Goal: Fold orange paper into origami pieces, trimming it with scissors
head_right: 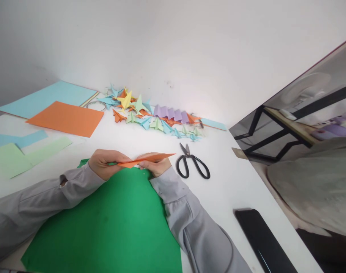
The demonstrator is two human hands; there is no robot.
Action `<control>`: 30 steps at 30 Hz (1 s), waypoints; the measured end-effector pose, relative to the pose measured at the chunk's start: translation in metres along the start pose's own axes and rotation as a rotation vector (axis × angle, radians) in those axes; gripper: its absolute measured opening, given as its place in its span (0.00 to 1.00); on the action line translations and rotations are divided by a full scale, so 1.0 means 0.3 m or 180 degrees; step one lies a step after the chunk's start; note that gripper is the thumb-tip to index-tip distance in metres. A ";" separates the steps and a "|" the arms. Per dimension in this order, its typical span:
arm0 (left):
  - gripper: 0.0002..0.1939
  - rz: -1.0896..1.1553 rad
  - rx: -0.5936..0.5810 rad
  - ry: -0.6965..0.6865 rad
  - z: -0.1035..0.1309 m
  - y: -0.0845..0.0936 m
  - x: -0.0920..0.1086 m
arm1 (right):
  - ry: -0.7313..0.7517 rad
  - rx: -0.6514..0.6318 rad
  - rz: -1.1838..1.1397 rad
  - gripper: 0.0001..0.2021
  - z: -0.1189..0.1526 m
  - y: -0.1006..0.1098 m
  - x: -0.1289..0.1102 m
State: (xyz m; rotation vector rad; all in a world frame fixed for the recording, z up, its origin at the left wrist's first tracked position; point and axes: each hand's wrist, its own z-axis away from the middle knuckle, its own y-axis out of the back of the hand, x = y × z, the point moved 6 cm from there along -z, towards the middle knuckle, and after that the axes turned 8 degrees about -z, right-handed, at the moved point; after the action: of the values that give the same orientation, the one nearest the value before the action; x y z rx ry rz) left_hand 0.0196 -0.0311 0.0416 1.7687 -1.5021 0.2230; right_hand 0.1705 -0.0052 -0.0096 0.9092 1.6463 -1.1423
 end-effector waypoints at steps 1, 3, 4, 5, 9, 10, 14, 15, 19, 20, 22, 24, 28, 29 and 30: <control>0.06 -0.0024 -0.0002 -0.0052 -0.001 0.000 0.003 | -0.0002 0.0012 0.0029 0.12 -0.001 0.005 0.006; 0.06 -0.0142 0.0009 -0.0150 -0.004 0.000 0.011 | 0.0021 0.0051 0.0141 0.12 -0.005 0.018 0.019; 0.07 -0.0230 0.0009 -0.0182 -0.004 -0.001 0.014 | 0.0036 0.0078 0.0199 0.12 -0.007 0.025 0.026; 0.09 -0.0323 0.0007 -0.0215 -0.005 -0.002 0.017 | 0.0052 0.0092 0.0243 0.12 -0.009 0.030 0.032; 0.11 -0.0571 0.0004 -0.0282 -0.002 -0.001 0.023 | 0.0066 0.0089 0.0288 0.12 -0.014 0.042 0.048; 0.10 -0.0644 0.0004 -0.0281 -0.001 0.000 0.022 | 0.0061 0.0082 0.0294 0.12 -0.014 0.042 0.050; 0.07 -0.0847 -0.0044 -0.0329 -0.001 0.006 0.021 | 0.0038 0.0121 0.0228 0.12 -0.012 0.038 0.046; 0.08 -0.0817 -0.0076 -0.0365 -0.001 0.006 0.023 | 0.0026 0.0145 0.0199 0.11 -0.012 0.037 0.045; 0.07 -0.0617 -0.0126 -0.0449 -0.001 0.002 0.031 | 0.0029 0.0132 0.0137 0.12 -0.012 0.030 0.042; 0.07 -0.0586 -0.0095 -0.0414 -0.002 0.003 0.030 | 0.0037 0.0121 0.0134 0.12 -0.012 0.029 0.042; 0.07 -0.0532 -0.0028 -0.0290 -0.004 0.007 0.024 | 0.0038 0.0145 0.0127 0.12 -0.011 0.030 0.043; 0.07 -0.0496 -0.0007 -0.0166 -0.006 0.010 0.018 | 0.0022 0.0204 0.0121 0.12 -0.010 0.034 0.045; 0.08 -0.0471 -0.0013 -0.0192 -0.008 0.011 0.023 | 0.0041 0.0206 0.0149 0.12 -0.008 0.036 0.044; 0.08 -0.0468 0.0010 -0.0223 -0.008 0.012 0.025 | 0.0065 0.0188 0.0163 0.12 -0.008 0.035 0.043; 0.08 -0.0466 0.0041 -0.0254 -0.008 0.013 0.028 | 0.0085 0.0176 0.0172 0.12 -0.008 0.034 0.042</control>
State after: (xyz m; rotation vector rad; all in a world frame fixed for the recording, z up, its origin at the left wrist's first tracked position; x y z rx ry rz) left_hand 0.0193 -0.0358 0.0501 1.9082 -1.4213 0.0891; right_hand 0.1752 0.0012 -0.0239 1.0024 1.6087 -1.1480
